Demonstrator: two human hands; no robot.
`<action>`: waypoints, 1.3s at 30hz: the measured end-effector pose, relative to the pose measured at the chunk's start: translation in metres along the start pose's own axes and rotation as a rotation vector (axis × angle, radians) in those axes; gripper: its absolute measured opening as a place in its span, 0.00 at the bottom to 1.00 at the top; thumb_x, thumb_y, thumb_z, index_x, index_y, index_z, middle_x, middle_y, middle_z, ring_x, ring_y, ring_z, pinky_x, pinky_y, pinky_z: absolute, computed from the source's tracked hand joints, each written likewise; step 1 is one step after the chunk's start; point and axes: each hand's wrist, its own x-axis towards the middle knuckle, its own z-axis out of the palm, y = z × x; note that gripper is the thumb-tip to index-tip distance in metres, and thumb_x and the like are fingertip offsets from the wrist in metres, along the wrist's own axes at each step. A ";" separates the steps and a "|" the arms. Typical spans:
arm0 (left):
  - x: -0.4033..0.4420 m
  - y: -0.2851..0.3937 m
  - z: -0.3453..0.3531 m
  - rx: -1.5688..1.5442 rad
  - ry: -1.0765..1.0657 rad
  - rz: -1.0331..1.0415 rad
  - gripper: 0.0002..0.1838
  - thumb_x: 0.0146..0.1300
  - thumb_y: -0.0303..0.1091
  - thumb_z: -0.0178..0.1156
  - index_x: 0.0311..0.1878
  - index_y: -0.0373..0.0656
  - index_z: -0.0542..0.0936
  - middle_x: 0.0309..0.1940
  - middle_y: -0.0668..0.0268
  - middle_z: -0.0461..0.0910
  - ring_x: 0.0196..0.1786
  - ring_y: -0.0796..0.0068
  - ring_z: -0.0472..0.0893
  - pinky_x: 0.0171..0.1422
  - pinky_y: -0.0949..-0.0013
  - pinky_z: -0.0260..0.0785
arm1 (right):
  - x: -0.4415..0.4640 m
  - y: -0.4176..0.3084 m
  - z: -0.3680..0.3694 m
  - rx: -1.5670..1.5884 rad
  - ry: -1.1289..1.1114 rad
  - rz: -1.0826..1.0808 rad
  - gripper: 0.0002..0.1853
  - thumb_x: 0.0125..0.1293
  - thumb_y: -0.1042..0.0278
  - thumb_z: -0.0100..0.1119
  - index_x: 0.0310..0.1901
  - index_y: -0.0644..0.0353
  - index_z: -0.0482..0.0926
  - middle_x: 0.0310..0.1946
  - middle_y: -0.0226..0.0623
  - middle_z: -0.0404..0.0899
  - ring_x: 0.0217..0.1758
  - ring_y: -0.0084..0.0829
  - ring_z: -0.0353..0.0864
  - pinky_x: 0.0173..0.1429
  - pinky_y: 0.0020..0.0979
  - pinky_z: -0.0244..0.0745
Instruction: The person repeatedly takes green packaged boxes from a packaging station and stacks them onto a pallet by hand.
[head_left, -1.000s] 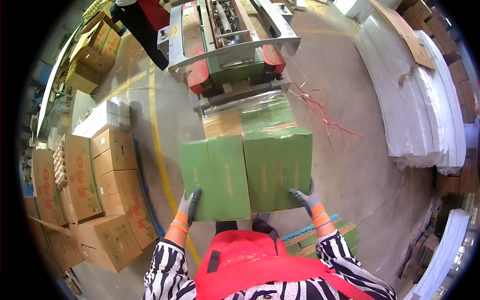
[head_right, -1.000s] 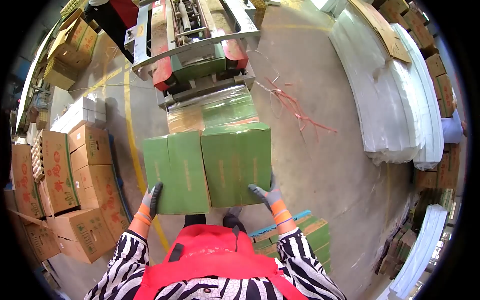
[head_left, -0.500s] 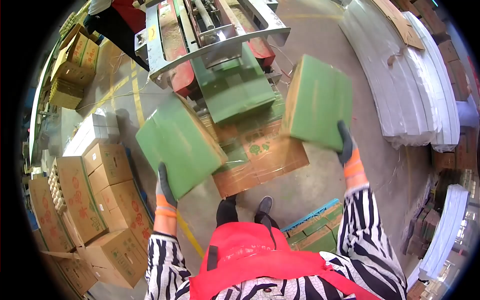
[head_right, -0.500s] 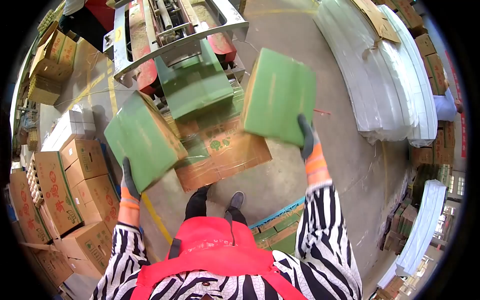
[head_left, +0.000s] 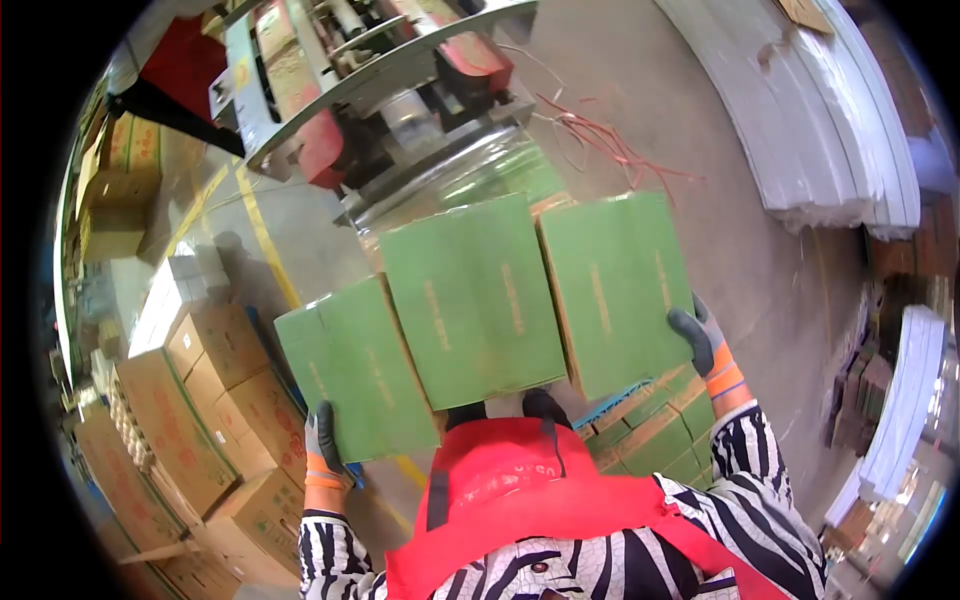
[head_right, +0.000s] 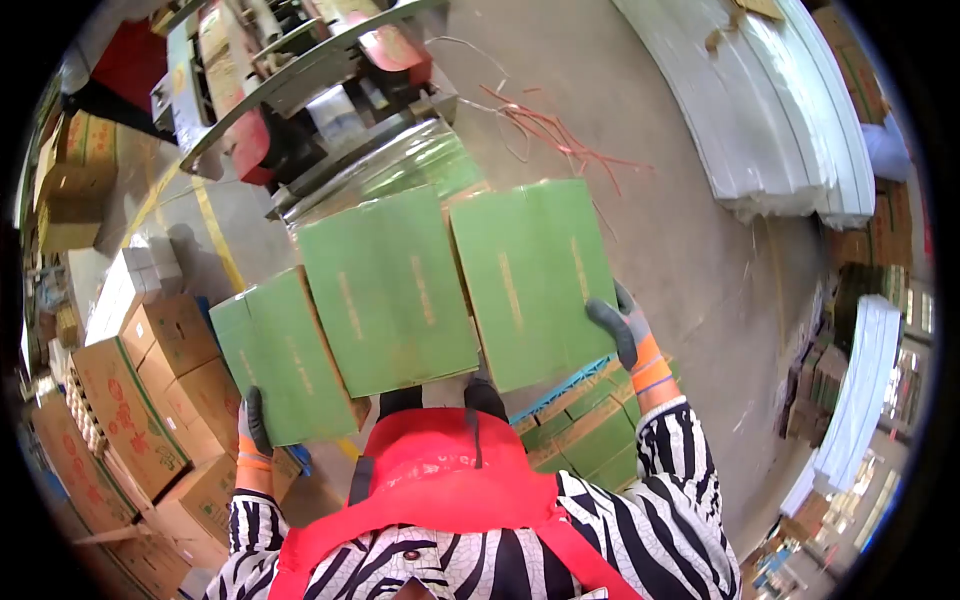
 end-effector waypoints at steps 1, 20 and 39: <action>0.008 0.002 0.000 0.003 -0.033 0.016 0.27 0.64 0.52 0.55 0.55 0.39 0.72 0.45 0.66 0.77 0.46 0.74 0.76 0.52 0.70 0.70 | 0.010 0.011 -0.012 -0.048 0.024 -0.032 0.38 0.58 0.60 0.65 0.66 0.64 0.59 0.56 0.38 0.71 0.57 0.28 0.72 0.60 0.30 0.67; 0.093 0.050 0.380 1.273 -1.156 0.253 0.31 0.67 0.50 0.50 0.64 0.33 0.64 0.60 0.58 0.69 0.59 0.70 0.71 0.64 0.70 0.62 | -0.335 0.402 0.132 0.805 1.211 0.067 0.35 0.60 0.66 0.62 0.66 0.65 0.59 0.57 0.36 0.71 0.55 0.27 0.72 0.56 0.26 0.70; -0.106 -0.582 0.592 1.937 -2.129 0.567 0.27 0.64 0.45 0.56 0.60 0.36 0.69 0.53 0.62 0.75 0.53 0.73 0.74 0.56 0.72 0.67 | -0.285 0.695 0.292 1.857 2.119 0.111 0.27 0.65 0.60 0.57 0.63 0.61 0.65 0.53 0.28 0.73 0.54 0.21 0.70 0.59 0.24 0.66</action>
